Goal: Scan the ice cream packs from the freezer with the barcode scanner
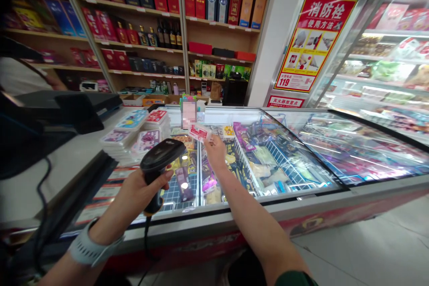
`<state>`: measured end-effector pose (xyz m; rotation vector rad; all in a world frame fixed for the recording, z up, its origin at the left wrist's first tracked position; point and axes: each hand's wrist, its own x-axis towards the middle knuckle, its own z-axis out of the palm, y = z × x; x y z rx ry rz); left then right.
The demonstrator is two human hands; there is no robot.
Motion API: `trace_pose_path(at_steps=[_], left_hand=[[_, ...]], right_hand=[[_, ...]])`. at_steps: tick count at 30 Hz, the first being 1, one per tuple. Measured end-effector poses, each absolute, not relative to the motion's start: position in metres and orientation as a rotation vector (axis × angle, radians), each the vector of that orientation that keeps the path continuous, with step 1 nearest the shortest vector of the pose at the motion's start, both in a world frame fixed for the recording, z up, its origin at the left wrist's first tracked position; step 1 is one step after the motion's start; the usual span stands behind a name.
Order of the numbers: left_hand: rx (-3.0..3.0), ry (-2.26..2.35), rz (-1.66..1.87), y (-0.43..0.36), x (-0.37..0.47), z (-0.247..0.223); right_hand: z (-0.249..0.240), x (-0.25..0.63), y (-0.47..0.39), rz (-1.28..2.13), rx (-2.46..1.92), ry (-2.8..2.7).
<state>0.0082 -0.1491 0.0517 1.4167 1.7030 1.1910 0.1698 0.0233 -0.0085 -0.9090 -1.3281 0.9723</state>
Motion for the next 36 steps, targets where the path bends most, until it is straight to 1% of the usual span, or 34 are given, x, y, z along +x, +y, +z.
trace_pose_path(at_steps=[13, 17, 24, 29, 36], left_hand=[[1.479, 1.731, 1.117, -0.147, 0.008, 0.053], [1.604, 1.740, 1.081, -0.150, 0.006, 0.058], [1.917, 1.589, 0.783, -0.160, -0.007, 0.071], [1.955, 1.626, 0.736, -0.173, -0.022, 0.066], [2.105, 1.719, 0.890, -0.196, -0.044, 0.062]], right_hand=[[-0.008, 0.168, 0.021, 0.983, -0.908, -1.360], [-0.009, 0.168, 0.021, 1.000, -0.888, -1.335], [-0.018, 0.169, 0.028, 0.991, -0.912, -1.302], [-0.023, 0.180, 0.044, 0.642, -1.094, -1.525], [-0.006, 0.232, 0.089, 0.185, -1.367, -1.679]])
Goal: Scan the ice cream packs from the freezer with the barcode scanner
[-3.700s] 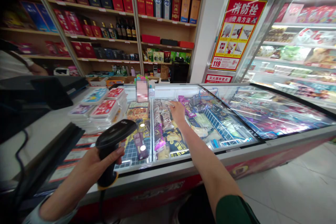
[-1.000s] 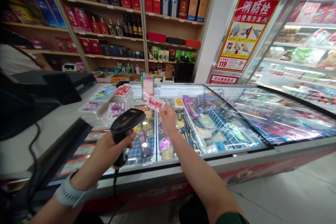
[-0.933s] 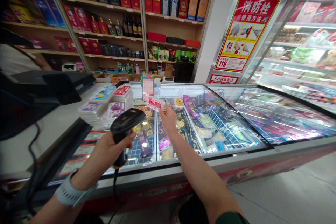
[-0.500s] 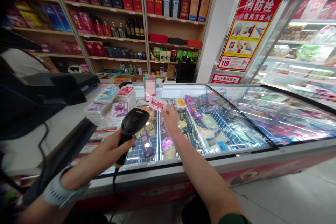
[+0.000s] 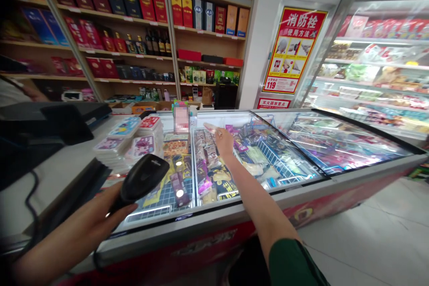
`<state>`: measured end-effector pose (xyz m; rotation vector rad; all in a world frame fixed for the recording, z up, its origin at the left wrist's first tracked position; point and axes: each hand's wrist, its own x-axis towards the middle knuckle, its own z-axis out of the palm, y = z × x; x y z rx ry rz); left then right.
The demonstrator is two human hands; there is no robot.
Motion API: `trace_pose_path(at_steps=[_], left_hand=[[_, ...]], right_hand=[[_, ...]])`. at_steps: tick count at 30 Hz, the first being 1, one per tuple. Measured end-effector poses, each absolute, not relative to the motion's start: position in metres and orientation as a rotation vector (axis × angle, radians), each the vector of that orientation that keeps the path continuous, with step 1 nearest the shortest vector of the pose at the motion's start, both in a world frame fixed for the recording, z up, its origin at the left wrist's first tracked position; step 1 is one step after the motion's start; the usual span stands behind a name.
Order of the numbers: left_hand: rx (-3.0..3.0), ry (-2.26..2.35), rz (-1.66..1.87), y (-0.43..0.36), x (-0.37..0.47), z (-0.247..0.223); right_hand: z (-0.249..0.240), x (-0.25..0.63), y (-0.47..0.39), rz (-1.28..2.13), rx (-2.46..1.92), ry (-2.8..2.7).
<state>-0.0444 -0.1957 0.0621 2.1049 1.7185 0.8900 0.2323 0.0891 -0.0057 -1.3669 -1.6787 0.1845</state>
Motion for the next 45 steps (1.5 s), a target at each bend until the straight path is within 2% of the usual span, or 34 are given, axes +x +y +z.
trace_pose_path(at_steps=[6, 15, 19, 24, 28, 32, 34, 36, 39, 45], left_hand=[[2.272, 1.846, 0.937, -0.207, -0.064, 0.054], [2.445, 2.290, 1.007, -0.218, -0.110, 0.063], [2.639, 2.251, 0.992, -0.212, -0.103, 0.044], [2.879, 2.048, 0.764, -0.207, -0.101, 0.027], [2.807, 2.155, 0.871, -0.215, -0.150, 0.081], [2.697, 2.457, 1.054, -0.231, -0.195, 0.153], [2.604, 2.490, 1.073, -0.237, -0.195, 0.168], [2.535, 2.367, 1.114, -0.239, -0.179, 0.162], [2.500, 2.065, 1.293, -0.234, -0.143, 0.121], [2.502, 1.835, 1.176, -0.230, -0.088, 0.038]], right_hand=[[-0.008, 0.259, 0.114, -0.091, -1.552, -1.899], [-0.021, 0.253, 0.109, -0.189, -1.548, -2.108], [-0.007, 0.232, 0.091, -0.177, -1.469, -2.070], [0.015, 0.174, 0.039, -0.061, -1.241, -2.107], [0.025, 0.134, -0.008, 0.063, -0.790, -2.054], [0.024, 0.119, -0.029, 0.109, -0.732, -2.003], [0.021, 0.117, -0.031, 0.134, -0.753, -1.972], [0.017, 0.117, -0.031, 0.152, -0.779, -1.951], [0.012, 0.120, -0.034, 0.135, -0.795, -1.953], [0.013, 0.120, -0.046, 0.084, -0.723, -2.021]])
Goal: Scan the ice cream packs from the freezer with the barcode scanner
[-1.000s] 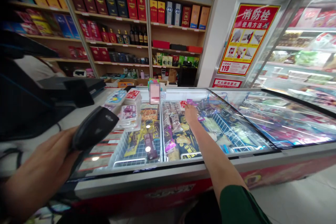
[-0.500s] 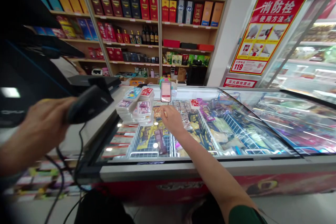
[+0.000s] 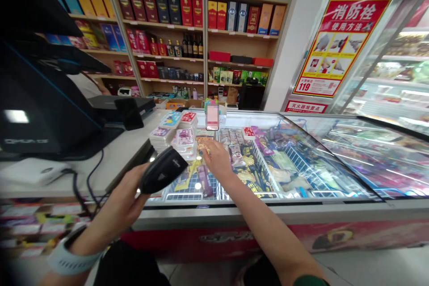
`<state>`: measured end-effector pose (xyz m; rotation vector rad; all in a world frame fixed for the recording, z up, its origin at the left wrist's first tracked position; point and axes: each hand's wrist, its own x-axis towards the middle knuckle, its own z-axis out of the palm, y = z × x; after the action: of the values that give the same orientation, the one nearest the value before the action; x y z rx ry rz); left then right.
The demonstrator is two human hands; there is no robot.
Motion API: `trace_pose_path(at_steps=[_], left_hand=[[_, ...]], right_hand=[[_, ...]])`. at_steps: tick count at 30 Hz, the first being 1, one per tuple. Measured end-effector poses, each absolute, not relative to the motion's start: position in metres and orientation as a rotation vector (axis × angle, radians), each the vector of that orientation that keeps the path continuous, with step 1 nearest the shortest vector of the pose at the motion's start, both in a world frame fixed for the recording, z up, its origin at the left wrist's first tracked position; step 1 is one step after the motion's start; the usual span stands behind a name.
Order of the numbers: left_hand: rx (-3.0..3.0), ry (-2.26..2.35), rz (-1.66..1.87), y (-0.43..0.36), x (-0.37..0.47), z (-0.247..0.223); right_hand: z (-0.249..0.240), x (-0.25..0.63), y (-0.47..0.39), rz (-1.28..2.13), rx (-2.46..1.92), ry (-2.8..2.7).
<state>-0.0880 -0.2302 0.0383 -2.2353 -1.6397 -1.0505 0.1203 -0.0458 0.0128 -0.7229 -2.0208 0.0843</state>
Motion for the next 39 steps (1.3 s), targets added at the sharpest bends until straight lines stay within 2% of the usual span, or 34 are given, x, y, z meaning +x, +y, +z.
trace_pose_path(at_steps=[5, 16, 20, 26, 28, 35, 39], left_hand=[[-2.221, -1.731, -0.986, -0.233, -0.081, 0.016], [-2.157, -1.795, -1.032, -0.221, -0.083, 0.016], [-2.168, -1.845, -1.078, -0.217, -0.079, 0.022], [-2.268, -1.912, -1.255, -0.198, -0.060, 0.040], [-2.303, -1.898, -1.301, -0.187, -0.049, 0.043], [-2.435, -1.766, -1.382, -0.153, -0.012, 0.043], [-2.408, -1.768, -1.403, -0.145, -0.006, 0.040]], right_hand=[[0.026, 0.101, -0.047, 0.017, -0.591, -2.116], [0.034, 0.077, -0.036, -0.316, -0.583, -2.327], [0.031, 0.094, -0.032, -0.022, -0.633, -2.111], [0.016, 0.136, -0.006, 0.849, -0.719, -1.485], [0.007, 0.150, 0.001, 1.030, -0.702, -1.356], [-0.015, 0.178, 0.008, 1.057, -0.881, -1.220], [-0.019, 0.175, 0.009, 1.092, -0.821, -1.209]])
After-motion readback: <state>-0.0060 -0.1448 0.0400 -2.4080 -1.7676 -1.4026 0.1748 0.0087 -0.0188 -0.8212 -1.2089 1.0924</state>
